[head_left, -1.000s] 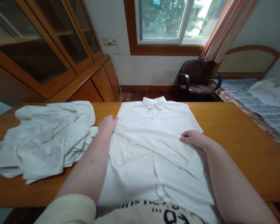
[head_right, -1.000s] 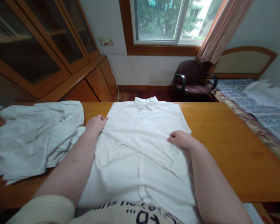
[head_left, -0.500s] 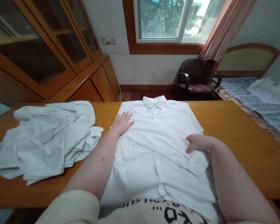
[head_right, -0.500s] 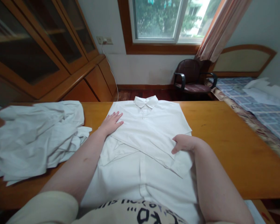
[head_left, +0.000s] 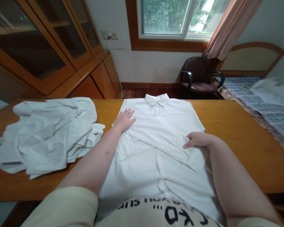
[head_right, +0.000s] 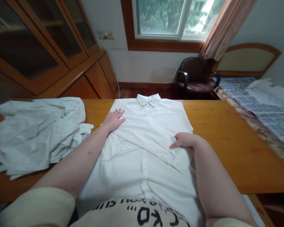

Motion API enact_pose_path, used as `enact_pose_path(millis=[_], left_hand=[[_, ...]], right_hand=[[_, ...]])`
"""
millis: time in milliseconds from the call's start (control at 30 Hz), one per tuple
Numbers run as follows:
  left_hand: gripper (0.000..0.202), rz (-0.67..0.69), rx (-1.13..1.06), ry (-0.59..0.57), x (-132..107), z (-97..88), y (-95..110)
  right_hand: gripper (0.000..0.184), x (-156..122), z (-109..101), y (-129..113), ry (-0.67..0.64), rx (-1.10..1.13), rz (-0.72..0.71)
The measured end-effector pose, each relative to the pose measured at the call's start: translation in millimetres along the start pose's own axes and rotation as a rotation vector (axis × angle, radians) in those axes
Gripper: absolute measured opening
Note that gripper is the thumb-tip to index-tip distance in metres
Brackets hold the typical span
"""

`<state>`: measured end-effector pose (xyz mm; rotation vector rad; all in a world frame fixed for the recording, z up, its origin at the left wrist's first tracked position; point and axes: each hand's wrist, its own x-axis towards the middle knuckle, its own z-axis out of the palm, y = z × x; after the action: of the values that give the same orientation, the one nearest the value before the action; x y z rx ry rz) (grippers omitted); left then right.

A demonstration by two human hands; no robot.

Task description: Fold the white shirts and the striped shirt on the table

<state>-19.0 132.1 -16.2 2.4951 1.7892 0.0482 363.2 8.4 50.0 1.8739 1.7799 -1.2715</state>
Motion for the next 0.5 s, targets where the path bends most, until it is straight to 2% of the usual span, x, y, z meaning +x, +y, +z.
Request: enact_pose_path(millis=[67,133,167,200,233,300,333,400,500], left_hand=[[0.064,0.005,-0.008,-0.005,2,-0.1,-1],[0.064,0.006,-0.008,-0.002,3,-0.3,-1],[0.064,0.005,-0.005,0.002,4,-0.5,-1],[0.064,0.004,-0.002,0.006,4,-0.6,-1],[0.064,0.003,-0.001,0.007,5,-0.8,-1],[0.064,-0.001,-0.005,0.001,5,-1.3,0],[0.064,-0.003,-0.010,-0.003,5,-1.5,0],[0.064,-0.004,-0.016,-0.010,4,-1.9,0],[0.064,0.001,-0.015,-0.009,4,-1.9,-1]], right_hand=[[0.044,-5,5,-7,0.144,-0.060,0.059],[0.044,-8,16,-19,0.434,-0.136,0.093],[0.044,-9,25,-25,0.593,-0.168,0.057],[0.046,-8,34,-31,0.715,-0.203,-0.039],[0.048,-5,44,-37,0.773,-0.244,-0.180],[0.056,3,65,-44,0.736,-0.339,-0.424],[0.061,8,74,-45,0.701,-0.382,-0.473],[0.066,18,89,-42,0.674,-0.447,-0.474],[0.076,26,100,-32,0.723,-0.491,-0.439]])
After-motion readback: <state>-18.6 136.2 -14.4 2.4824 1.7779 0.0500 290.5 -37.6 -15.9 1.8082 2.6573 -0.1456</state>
